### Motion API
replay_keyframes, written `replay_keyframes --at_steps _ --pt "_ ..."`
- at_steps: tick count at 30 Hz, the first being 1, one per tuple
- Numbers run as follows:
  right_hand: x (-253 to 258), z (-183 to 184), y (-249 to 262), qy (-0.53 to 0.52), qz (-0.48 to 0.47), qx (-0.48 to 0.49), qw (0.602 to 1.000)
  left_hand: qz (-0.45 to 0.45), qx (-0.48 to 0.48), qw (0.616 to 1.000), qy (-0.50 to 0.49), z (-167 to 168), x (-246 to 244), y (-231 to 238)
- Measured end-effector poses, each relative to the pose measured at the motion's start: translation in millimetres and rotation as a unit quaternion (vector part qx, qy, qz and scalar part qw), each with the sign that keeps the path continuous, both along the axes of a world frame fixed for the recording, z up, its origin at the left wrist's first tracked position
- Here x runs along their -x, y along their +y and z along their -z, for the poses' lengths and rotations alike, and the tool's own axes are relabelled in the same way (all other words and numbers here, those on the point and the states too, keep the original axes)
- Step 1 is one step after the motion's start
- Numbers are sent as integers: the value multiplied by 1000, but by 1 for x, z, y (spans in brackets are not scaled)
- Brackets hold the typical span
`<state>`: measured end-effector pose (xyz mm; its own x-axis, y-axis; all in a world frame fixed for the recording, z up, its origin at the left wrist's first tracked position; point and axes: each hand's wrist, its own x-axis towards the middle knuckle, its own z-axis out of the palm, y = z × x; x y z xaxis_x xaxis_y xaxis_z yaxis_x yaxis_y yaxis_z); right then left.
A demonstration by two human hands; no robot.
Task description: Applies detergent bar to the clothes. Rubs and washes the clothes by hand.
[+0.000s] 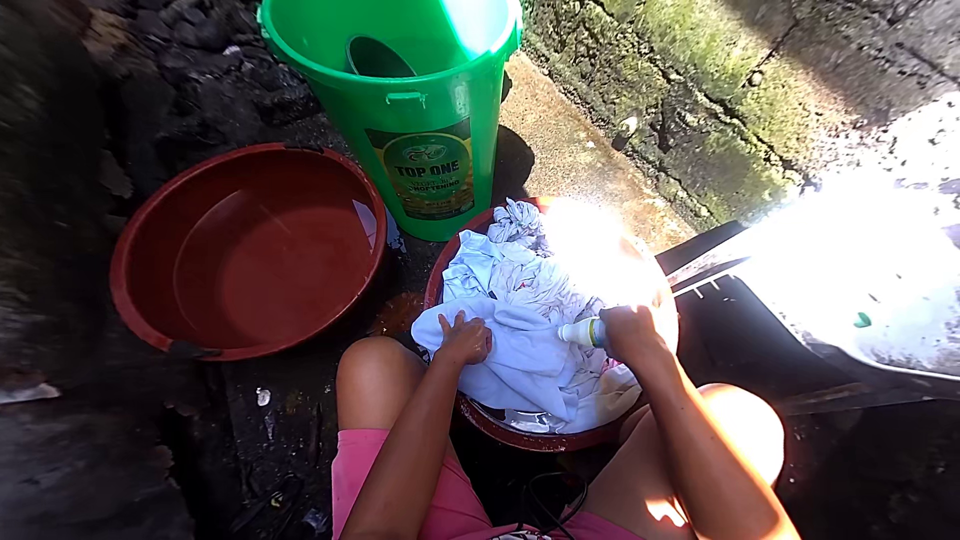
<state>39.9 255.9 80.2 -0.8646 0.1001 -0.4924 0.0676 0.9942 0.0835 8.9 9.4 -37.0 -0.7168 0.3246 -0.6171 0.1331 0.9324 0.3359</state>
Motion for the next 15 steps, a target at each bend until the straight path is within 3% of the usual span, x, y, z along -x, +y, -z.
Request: replay_keyframes --at_steps 10,15 --pt "-2 5 6 54 42 27 997 -7 -11 1000 6 1 0 -2" --pt "0 6 0 16 6 20 1000 -4 -7 1000 2 0 1 -1"
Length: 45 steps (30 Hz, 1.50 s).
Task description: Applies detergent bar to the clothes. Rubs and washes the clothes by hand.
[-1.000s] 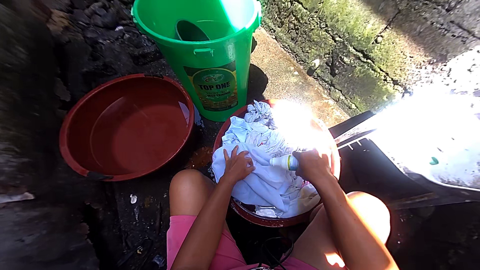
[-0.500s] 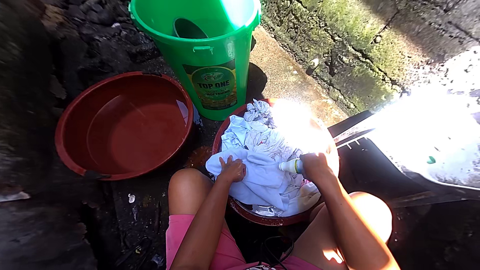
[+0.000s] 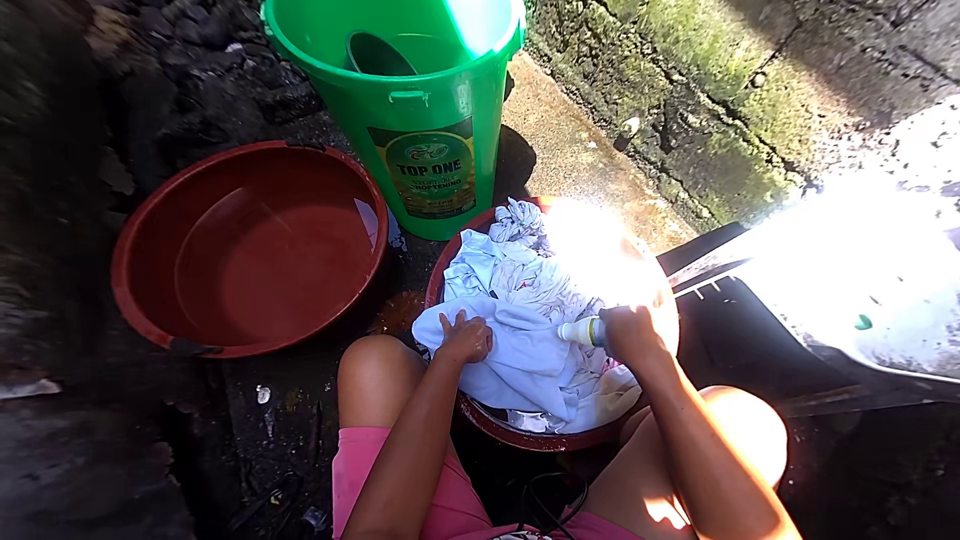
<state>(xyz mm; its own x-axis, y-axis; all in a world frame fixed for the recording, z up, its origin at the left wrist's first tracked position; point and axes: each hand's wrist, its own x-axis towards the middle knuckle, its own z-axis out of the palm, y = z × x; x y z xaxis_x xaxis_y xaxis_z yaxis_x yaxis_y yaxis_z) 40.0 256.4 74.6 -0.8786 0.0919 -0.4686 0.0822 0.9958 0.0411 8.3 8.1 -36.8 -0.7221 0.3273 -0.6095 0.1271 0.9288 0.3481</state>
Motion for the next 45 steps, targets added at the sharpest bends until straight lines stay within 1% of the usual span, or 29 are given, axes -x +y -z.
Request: replay_keyframes --at_steps 2,4,8,11,15,20,25,29,34,39,45 --pt "-1 -4 -7 -15 -30 -25 999 2 3 1000 -1 1 1 1" --pt "-3 -6 -15 -27 -42 -46 998 4 6 1000 1 2 1 1" --pt "-8 -10 -27 -28 -77 -92 992 5 7 1000 3 2 1 1" --pt "-11 -12 -30 -26 -99 -107 989 7 7 1000 2 3 1 0" --pt "-12 -14 -33 -39 -103 -115 987 7 12 1000 -2 3 2 1" --pt "-11 -12 -25 -58 -76 -107 990 5 11 1000 -3 4 2 0" --pt "-11 -8 -14 -58 -30 -67 996 1 3 1000 1 4 2 0" --pt "-10 -6 -13 -69 -28 -71 995 -2 0 1000 3 4 1 0" --pt "-5 -4 -6 -45 -60 -68 995 1 4 1000 -1 2 1 0" --pt "-3 -1 1 12 1 -4 1000 4 4 1000 -4 2 2 0" --pt "-1 -2 -1 4 -8 -6 1000 4 1 1000 -1 2 1 0"
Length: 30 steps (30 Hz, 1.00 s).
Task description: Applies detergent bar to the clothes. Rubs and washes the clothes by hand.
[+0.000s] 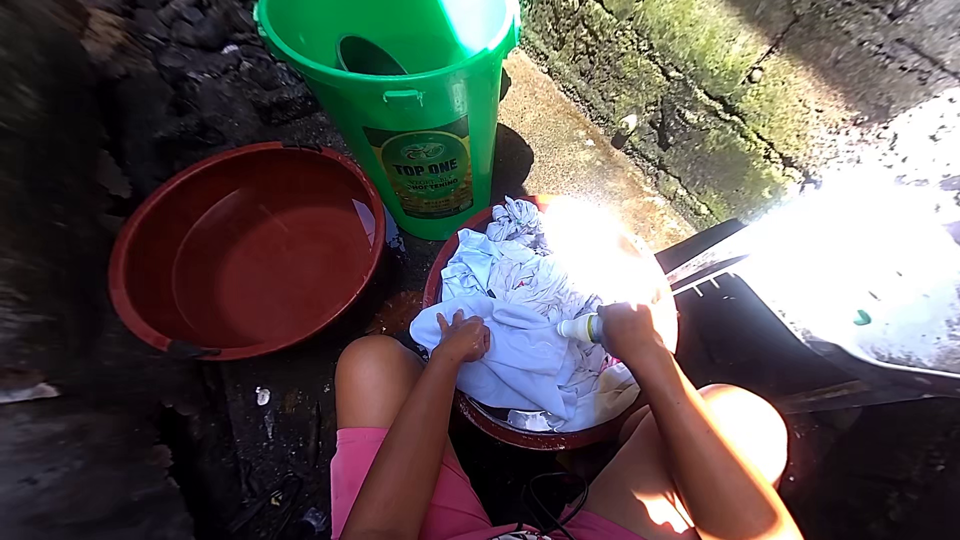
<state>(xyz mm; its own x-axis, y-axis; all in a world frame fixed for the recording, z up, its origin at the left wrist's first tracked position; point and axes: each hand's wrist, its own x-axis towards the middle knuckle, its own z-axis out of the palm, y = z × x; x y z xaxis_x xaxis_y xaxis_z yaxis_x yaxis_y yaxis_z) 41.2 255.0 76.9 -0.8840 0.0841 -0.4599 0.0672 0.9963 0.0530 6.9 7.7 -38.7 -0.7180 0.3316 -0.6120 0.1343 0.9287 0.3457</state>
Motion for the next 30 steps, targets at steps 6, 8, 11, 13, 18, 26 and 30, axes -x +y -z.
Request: replay_keyframes --at_steps 6,8,11,13,18,26,30 --pt "-1 -7 -12 13 -28 -27 999 5 11 1000 -2 2 1 1" --pt "-1 -9 -18 38 -32 -29 998 11 17 1000 -1 4 1 1" --pt "1 -4 -24 86 -53 -19 995 22 24 999 -6 2 1 1" --pt "4 -3 -29 96 -68 -21 993 34 39 998 -20 -2 0 1" --pt "6 -1 -38 96 -109 -31 989 43 35 998 -27 -3 -1 0" --pt "-9 0 -36 7 -146 -49 988 42 32 998 -23 -4 0 0" --pt "-17 1 -38 -9 -165 -51 985 48 38 998 -20 -3 1 1"
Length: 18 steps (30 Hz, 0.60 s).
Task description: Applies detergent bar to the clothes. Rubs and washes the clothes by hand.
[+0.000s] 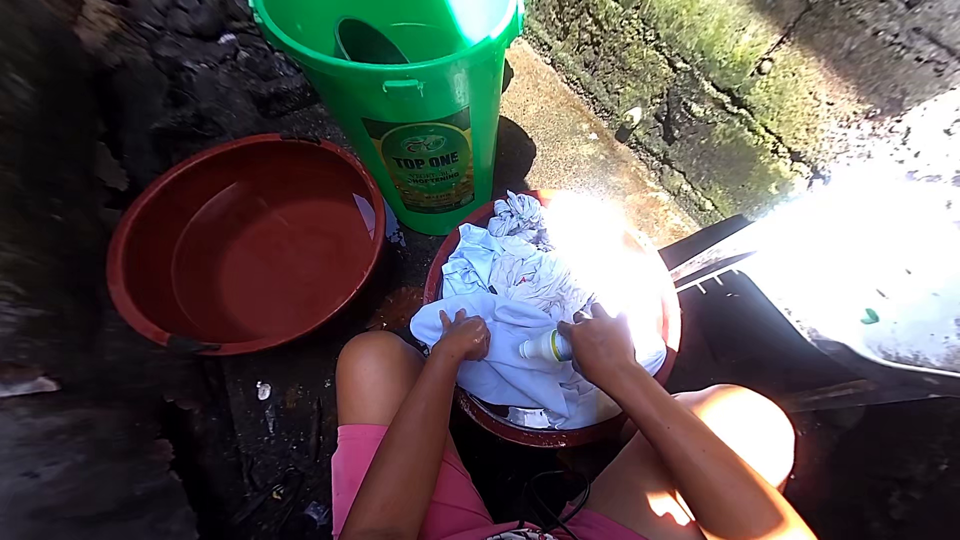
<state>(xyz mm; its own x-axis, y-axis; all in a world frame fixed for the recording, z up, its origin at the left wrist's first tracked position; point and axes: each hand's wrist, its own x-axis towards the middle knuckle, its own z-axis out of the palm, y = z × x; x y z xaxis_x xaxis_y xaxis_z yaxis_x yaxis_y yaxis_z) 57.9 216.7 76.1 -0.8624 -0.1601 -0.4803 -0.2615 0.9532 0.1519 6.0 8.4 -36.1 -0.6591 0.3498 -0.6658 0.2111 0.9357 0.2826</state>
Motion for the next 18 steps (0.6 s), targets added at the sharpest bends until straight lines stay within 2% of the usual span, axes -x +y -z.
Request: replay_keyframes --at_steps 9,13,18 --pt "6 -1 19 20 42 -37 998 -6 -3 1000 -5 0 0 -2" --pt "10 -3 30 19 95 -18 995 -7 -8 1000 -2 0 0 -2" --pt "9 -1 42 41 136 53 988 -8 -6 1000 -2 -1 0 -2"
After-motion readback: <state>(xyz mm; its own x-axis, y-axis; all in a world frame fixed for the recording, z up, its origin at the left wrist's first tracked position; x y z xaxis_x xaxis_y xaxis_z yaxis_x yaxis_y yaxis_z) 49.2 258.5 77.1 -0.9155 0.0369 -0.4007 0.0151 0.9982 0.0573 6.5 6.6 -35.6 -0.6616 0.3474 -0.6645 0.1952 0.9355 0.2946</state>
